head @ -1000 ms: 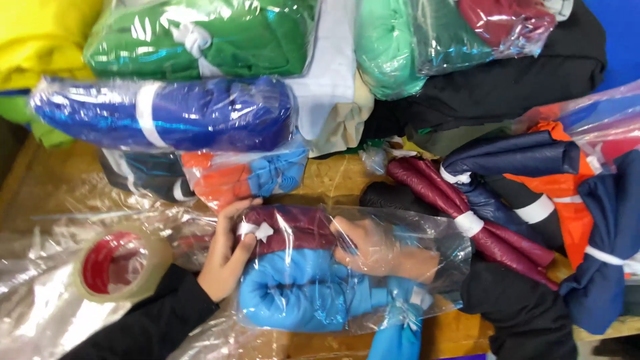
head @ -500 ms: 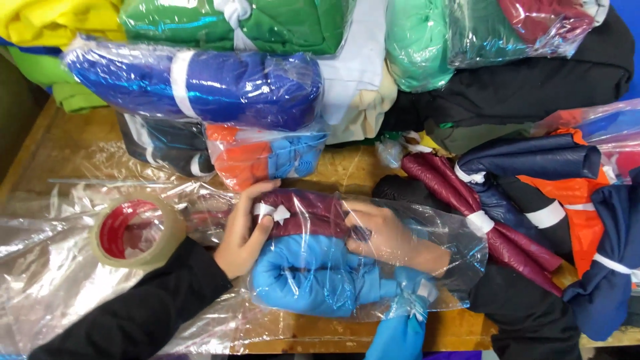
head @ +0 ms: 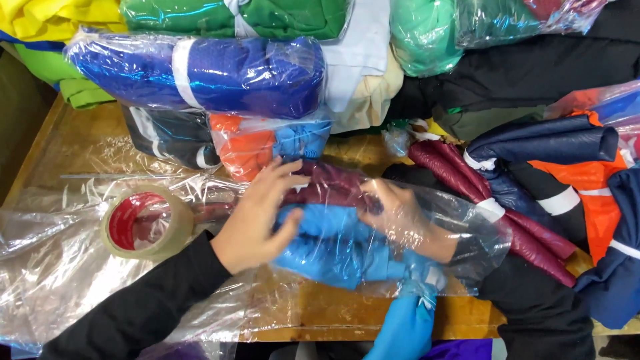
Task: The person places folded maroon and blue garments into a clear plastic bag on a wooden table, then presses and smooths the bag to remove air and compact the contents. The person folds the top of the bag and secures it with a white tie or twist.
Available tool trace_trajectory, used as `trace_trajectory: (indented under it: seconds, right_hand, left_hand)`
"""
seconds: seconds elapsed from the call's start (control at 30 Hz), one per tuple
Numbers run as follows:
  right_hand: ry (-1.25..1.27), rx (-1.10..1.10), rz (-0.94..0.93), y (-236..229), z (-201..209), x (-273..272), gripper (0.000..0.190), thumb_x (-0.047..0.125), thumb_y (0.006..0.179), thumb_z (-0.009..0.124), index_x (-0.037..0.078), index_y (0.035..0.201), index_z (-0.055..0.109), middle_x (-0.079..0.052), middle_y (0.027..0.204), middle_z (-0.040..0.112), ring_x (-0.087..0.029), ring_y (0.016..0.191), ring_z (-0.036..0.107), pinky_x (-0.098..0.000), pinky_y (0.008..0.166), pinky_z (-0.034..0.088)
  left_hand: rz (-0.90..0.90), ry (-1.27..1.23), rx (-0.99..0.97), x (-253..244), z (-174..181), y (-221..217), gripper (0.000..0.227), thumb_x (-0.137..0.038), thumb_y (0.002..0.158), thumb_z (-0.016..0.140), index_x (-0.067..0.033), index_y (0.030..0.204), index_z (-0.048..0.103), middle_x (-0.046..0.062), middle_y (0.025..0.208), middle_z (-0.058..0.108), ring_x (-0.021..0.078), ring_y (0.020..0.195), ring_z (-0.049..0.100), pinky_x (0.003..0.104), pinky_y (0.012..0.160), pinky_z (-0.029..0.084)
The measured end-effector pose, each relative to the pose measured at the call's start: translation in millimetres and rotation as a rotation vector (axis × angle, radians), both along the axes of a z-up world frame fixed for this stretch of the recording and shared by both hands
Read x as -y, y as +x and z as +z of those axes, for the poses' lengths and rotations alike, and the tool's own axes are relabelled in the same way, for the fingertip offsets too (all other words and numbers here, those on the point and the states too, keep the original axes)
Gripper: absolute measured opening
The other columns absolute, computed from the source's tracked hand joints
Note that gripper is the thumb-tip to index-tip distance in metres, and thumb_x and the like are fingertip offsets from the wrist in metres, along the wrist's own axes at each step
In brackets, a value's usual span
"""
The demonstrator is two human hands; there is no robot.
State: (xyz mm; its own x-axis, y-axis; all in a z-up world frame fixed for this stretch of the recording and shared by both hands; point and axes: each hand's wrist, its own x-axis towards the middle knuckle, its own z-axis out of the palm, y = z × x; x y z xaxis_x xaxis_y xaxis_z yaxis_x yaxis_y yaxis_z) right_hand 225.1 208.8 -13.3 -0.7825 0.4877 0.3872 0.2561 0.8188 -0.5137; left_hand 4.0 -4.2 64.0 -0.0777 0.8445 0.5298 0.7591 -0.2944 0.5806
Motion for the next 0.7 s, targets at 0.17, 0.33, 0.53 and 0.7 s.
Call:
trace_trajectory:
  seconds: [0.17,0.33,0.53,0.7]
  right_hand:
    - [0.090,0.022,0.074,7.0,6.0,-4.6,0.041,0.027,0.072,0.090,0.018,0.105,0.068,-0.006,0.086,0.077,-0.030,0.078,0.077,-0.0403,0.066,0.063]
    - [0.195,0.044,0.139,5.7,-6.7,-8.4,0.046,0.026,0.068,0.089,0.020,0.107,0.065,-0.002,0.089,0.073,-0.028,0.081,0.076,-0.0403,0.067,0.063]
    - [0.225,-0.016,0.274,7.0,9.1,-0.1,0.029,0.004,0.080,0.079,0.004,0.101,0.060,-0.009,0.091,0.070,-0.025,0.073,0.071,-0.0350,0.061,0.057]
    - [0.204,0.109,0.400,11.5,35.3,-0.4,0.029,0.000,0.089,0.071,-0.004,0.116,0.059,-0.015,0.089,0.069,-0.028,0.066,0.069,-0.0391,0.057,0.058]
  left_hand:
    - [0.001,-0.099,-0.210,5.3,-3.8,25.6,0.065,-0.049,0.095,0.055,-0.0089,0.146,0.051,0.022,0.154,0.047,0.0537,0.146,0.031,0.065,0.116,0.022]
    - [0.028,-0.092,-0.248,2.5,-17.0,34.5,0.070,-0.055,0.093,0.059,-0.0122,0.148,0.051,0.017,0.159,0.042,0.0537,0.149,0.024,0.062,0.120,0.013]
    - [-0.011,-0.126,-0.310,1.0,-14.2,32.7,0.075,-0.052,0.096,0.058,-0.0121,0.157,0.039,0.019,0.163,0.035,0.0570,0.150,0.019,0.075,0.118,0.013]
    - [0.094,-0.115,-0.582,1.1,-9.6,33.0,0.081,-0.068,0.096,0.046,-0.0142,0.156,0.042,0.019,0.158,0.044,0.0529,0.145,0.035,0.067,0.118,0.024]
